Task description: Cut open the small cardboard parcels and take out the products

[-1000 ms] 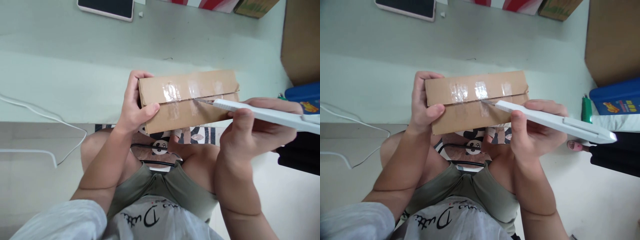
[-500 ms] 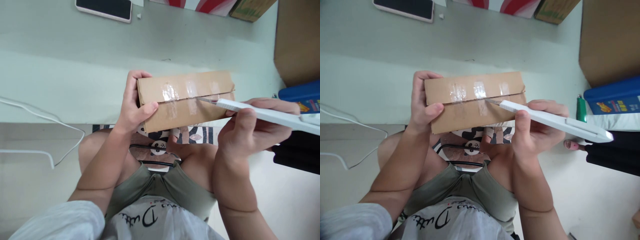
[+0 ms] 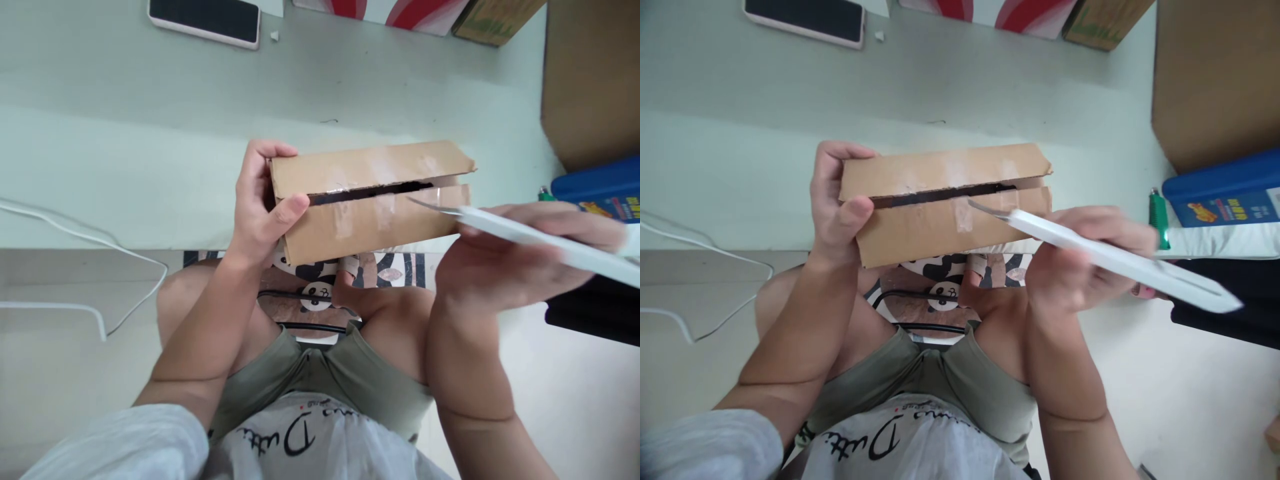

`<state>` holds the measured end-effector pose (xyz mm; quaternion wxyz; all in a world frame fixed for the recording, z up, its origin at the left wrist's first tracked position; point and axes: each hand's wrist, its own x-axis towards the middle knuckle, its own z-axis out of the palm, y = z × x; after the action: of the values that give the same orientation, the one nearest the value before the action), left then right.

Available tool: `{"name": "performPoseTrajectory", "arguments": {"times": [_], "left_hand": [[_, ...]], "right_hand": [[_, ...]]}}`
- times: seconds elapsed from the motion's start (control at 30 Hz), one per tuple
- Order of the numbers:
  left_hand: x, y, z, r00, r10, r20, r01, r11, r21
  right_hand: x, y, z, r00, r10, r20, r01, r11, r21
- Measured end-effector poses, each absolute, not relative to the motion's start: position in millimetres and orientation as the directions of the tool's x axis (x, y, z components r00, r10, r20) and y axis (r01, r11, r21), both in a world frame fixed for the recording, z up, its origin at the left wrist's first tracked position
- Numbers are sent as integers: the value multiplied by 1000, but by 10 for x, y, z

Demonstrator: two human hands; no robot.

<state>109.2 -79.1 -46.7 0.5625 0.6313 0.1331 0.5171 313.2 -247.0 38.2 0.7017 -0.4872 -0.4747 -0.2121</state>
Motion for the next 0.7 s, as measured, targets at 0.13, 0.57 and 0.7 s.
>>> {"name": "performPoseTrajectory", "arguments": {"times": [0.13, 0.57, 0.7], "left_hand": [[1089, -812, -356, 392, 744, 542, -441, -365, 820], [1004, -728, -222, 73, 809, 584, -299, -541, 786], [1006, -817, -158, -35, 806, 591, -188, -586, 788]], "right_hand": [[3598, -2543, 309, 579, -5, 815, 738, 429, -521], [4326, -2514, -502, 674, 681, 285, 698, -462, -547], [4117, -2442, -340, 665, 619, 417, 725, -402, -558]]}}
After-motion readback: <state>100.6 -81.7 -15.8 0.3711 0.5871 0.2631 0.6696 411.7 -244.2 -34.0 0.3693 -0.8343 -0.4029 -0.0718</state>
